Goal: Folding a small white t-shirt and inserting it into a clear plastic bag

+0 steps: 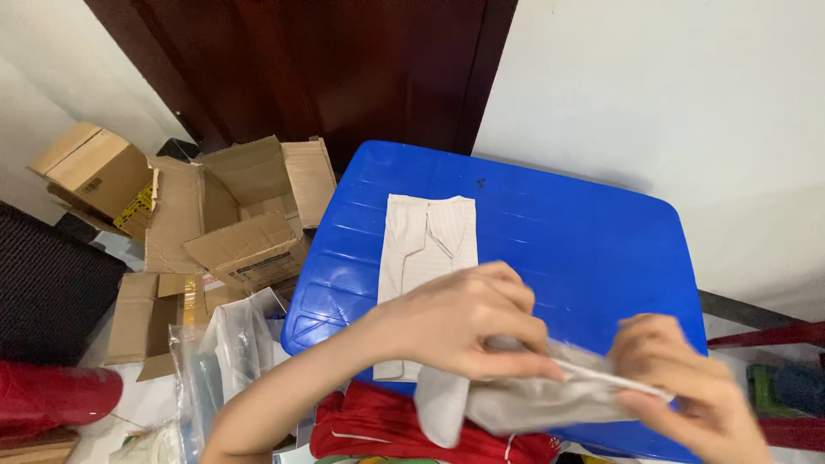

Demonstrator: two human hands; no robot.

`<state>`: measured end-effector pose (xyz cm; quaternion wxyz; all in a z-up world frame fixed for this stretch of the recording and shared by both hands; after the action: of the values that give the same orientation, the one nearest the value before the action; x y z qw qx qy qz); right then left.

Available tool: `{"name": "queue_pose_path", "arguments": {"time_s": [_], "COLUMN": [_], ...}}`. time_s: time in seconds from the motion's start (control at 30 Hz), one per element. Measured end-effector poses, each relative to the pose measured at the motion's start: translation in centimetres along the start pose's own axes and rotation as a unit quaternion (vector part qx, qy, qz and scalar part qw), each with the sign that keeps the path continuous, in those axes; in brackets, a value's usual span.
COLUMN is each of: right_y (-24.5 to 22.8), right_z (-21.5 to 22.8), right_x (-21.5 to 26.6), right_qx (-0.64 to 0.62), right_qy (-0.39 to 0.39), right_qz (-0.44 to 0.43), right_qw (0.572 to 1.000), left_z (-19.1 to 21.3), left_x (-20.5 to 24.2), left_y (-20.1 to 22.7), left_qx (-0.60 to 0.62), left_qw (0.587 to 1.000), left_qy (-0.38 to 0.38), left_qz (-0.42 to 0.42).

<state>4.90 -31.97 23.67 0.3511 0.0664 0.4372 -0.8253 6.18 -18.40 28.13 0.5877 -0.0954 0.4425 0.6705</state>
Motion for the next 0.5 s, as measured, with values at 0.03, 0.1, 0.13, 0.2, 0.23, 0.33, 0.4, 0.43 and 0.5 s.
{"name": "queue_pose_path", "arguments": {"time_s": [0.03, 0.1, 0.13, 0.2, 0.23, 0.33, 0.4, 0.43, 0.5], "right_y": [0.1, 0.9, 1.9, 1.9, 1.9, 3.5, 4.5, 4.9, 5.7], "right_z": [1.2, 2.3, 3.1, 3.0, 2.9, 3.7, 4.2, 4.7, 5.1], "right_x": [0.6, 1.5, 2.3, 2.6, 2.7, 4.5, 5.6, 6.1, 5.7], "right_qx": [-0.027, -0.041, -0.054, -0.073, -0.093, -0.071, -0.071, -0.07, -0.068], "right_qy": [0.029, 0.066, 0.103, 0.106, 0.108, 0.151, 0.171, 0.191, 0.217], "right_qz": [0.02, -0.04, -0.099, -0.089, -0.08, -0.121, -0.103, -0.086, -0.126], "right_qw": [0.999, 0.996, 0.988, 0.988, 0.987, 0.979, 0.977, 0.975, 0.966], "left_z": [0.6, 1.6, 2.2, 2.5, 2.6, 3.3, 2.8, 2.6, 2.4], "left_x": [0.0, 0.3, 0.6, 0.9, 1.1, 0.9, 1.0, 1.0, 0.6], "left_y": [0.2, 0.4, 0.6, 0.9, 1.1, 1.7, 1.0, 0.6, -1.3], "left_qx": [-0.017, -0.063, -0.109, -0.132, -0.154, -0.118, -0.049, 0.021, 0.004], "left_qw": [1.0, 0.998, 0.993, 0.99, 0.987, 0.992, 0.998, 0.999, 0.999], "left_qy": [0.011, 0.024, 0.039, 0.032, 0.027, 0.033, 0.029, 0.026, 0.035], "left_qz": [-0.012, -0.016, -0.021, -0.026, -0.03, -0.022, -0.018, -0.015, 0.0]}}
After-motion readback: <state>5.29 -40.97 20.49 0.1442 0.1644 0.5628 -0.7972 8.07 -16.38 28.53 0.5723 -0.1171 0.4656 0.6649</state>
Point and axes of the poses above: each hand's wrist, its own x-axis away from the middle knuckle, its own z-axis out of the back of the hand, y = z × x, the point moved 10 cm from there along -x, towards the middle knuckle, and after that the axes turned 4 degrees about -x, right-handed, at the moved point
